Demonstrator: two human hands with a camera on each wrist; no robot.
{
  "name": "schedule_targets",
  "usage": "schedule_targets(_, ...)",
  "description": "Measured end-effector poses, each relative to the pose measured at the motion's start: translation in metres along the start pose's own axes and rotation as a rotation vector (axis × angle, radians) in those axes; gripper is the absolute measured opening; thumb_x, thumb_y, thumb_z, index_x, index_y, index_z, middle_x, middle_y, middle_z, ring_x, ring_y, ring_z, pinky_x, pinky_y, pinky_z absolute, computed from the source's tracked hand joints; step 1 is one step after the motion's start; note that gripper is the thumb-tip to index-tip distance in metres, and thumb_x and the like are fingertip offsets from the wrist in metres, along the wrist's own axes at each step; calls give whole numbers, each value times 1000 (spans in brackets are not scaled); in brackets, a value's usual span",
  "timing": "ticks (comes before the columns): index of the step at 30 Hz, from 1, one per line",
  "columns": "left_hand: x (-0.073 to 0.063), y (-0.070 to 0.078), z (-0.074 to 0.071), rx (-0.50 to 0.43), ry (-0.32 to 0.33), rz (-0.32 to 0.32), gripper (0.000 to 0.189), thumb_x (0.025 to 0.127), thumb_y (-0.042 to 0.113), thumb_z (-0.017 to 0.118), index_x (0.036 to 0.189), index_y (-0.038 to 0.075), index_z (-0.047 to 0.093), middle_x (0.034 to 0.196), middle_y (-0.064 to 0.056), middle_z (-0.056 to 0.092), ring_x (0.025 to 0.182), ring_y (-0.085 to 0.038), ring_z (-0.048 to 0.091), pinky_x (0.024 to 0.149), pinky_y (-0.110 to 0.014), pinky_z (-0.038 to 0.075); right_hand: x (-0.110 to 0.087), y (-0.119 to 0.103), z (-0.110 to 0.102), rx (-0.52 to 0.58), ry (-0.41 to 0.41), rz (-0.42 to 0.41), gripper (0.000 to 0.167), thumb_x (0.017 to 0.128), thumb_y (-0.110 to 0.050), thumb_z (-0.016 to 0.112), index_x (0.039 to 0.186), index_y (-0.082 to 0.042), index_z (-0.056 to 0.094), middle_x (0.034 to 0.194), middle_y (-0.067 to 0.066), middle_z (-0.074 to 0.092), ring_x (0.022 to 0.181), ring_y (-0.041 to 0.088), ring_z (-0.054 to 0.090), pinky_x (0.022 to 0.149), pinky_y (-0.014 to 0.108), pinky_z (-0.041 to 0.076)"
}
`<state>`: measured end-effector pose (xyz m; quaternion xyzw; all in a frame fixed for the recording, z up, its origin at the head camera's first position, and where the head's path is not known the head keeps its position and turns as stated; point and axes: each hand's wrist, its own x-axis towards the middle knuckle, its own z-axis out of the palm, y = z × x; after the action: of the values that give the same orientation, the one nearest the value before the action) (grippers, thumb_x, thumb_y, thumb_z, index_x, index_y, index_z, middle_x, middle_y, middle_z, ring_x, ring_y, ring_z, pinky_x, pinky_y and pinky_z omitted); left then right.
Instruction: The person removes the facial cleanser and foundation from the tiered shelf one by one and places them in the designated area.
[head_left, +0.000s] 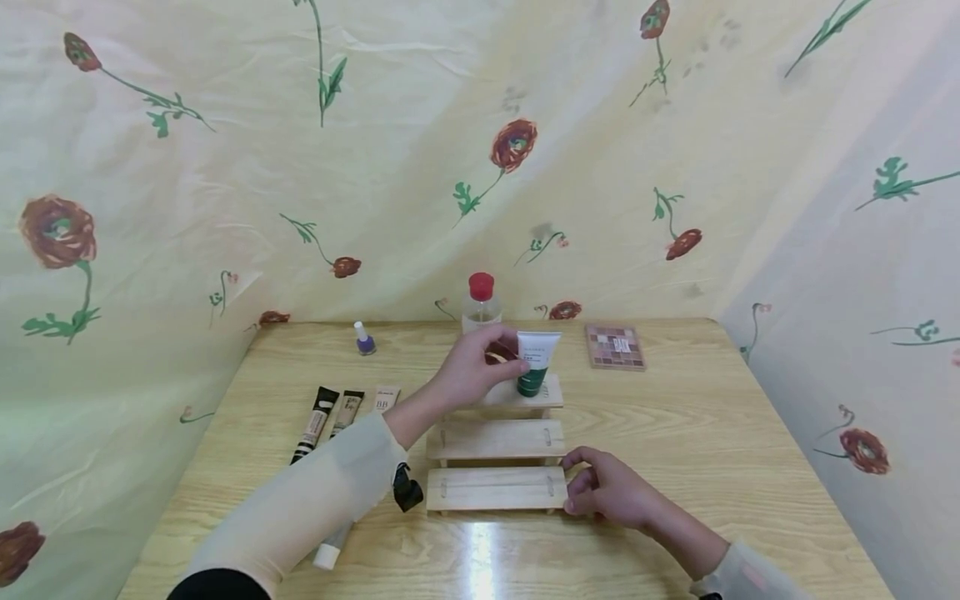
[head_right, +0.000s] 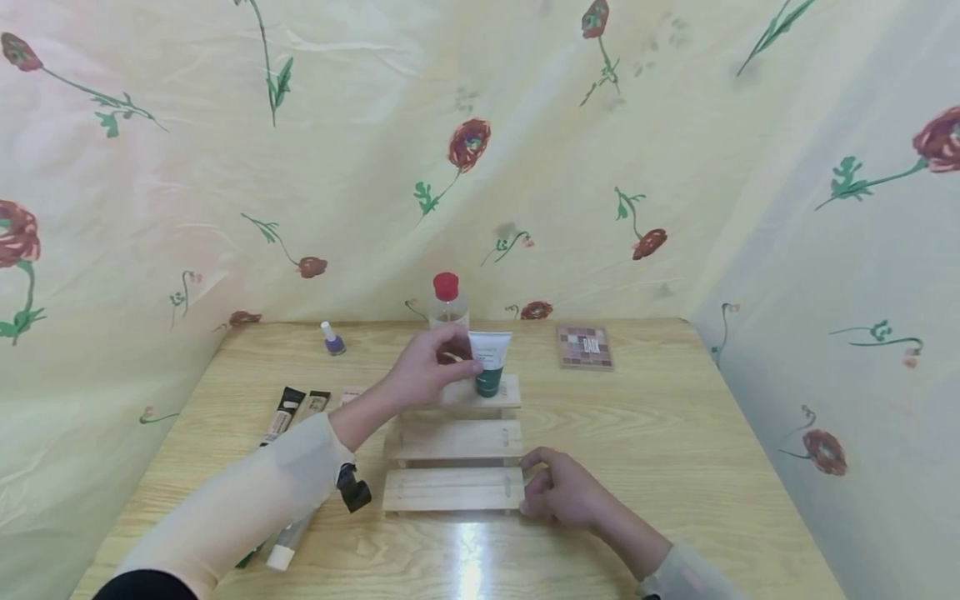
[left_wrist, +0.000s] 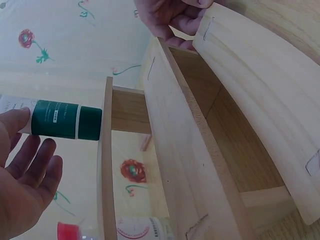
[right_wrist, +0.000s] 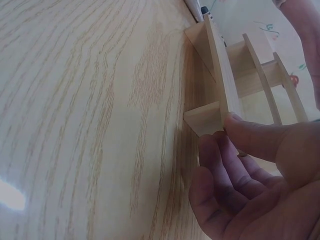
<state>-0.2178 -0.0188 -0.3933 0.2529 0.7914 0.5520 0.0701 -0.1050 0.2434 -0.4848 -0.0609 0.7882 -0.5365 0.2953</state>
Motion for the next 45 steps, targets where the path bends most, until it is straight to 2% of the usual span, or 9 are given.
schedule_targets(11, -7, 4, -4, 10, 10, 3, 23, 97, 19, 73, 119, 16, 66, 113, 2, 70, 103, -15, 65, 90, -33, 56, 1, 0, 2, 18, -9, -2, 53, 86, -5, 80, 130, 4, 50, 86, 8, 67, 71, 18, 58, 55, 31, 48)
schedule_targets(19, -34, 20, -28, -50, 47, -6, 30, 99, 18, 70, 128, 17, 62, 119, -1, 66, 111, -20, 64, 101, -40, 55, 0, 0, 0, 3, -3, -16, 55, 86, -6, 80, 130, 4, 49, 87, 9, 67, 72, 19, 60, 56, 32, 50)
schedule_targets(23, -53, 20, -43, -79, 84, -7, 31, 100, 16, 69, 131, 17, 62, 120, -3, 66, 113, -21, 64, 102, -41, 55, 1, 2, 0, 4, -6, -29, 55, 86, -6, 80, 130, 4, 49, 87, 9, 67, 72, 19, 60, 56, 32, 50)
schedule_targets(27, -77, 14, -59, -69, 133, -6, 30, 99, 15, 69, 129, 16, 64, 119, -5, 67, 110, -23, 64, 96, -40, 58, 1, 2, 1, 6, -6, -30, 55, 86, -6, 80, 130, 4, 49, 87, 9, 66, 72, 19, 59, 56, 31, 50)
schedule_targets(31, -104, 1, -78, -46, 162, 1, 29, 99, 16, 70, 128, 15, 65, 117, -7, 68, 106, -25, 64, 88, -35, 59, 1, 1, 1, 7, -7, -29, 54, 86, -5, 80, 130, 4, 49, 87, 9, 66, 71, 18, 58, 56, 31, 49)
schedule_targets(34, -127, -12, -93, 7, 187, -13, 29, 100, 15, 69, 128, 14, 65, 115, -7, 69, 104, -23, 65, 84, -30, 59, 0, -1, 1, 7, -11, -28, 54, 86, -5, 79, 130, 5, 49, 87, 9, 66, 71, 18, 58, 56, 31, 49)
schedule_targets(37, -149, -24, -108, 83, 227, -49, 27, 100, 15, 68, 127, 13, 65, 113, -6, 69, 102, -19, 64, 82, -27, 57, -1, -3, 1, 4, -15, -28, 54, 87, -5, 79, 130, 5, 48, 87, 9, 66, 71, 18, 58, 56, 31, 48)
schedule_targets(42, -187, -37, -132, 172, 301, -172, 27, 102, 16, 66, 128, 10, 65, 115, -7, 69, 102, -14, 63, 82, -25, 56, -3, -6, 1, 2, -19, -23, 54, 87, -5, 78, 130, 6, 48, 88, 10, 65, 72, 18, 57, 57, 31, 48)
schedule_targets(45, -208, -45, -143, 188, 318, -255, 32, 102, 19, 66, 131, 7, 64, 118, -10, 68, 102, -12, 63, 83, -25, 57, -3, -6, 2, 3, -22, -22, 54, 87, -5, 78, 130, 6, 48, 88, 10, 65, 72, 19, 58, 57, 31, 49)
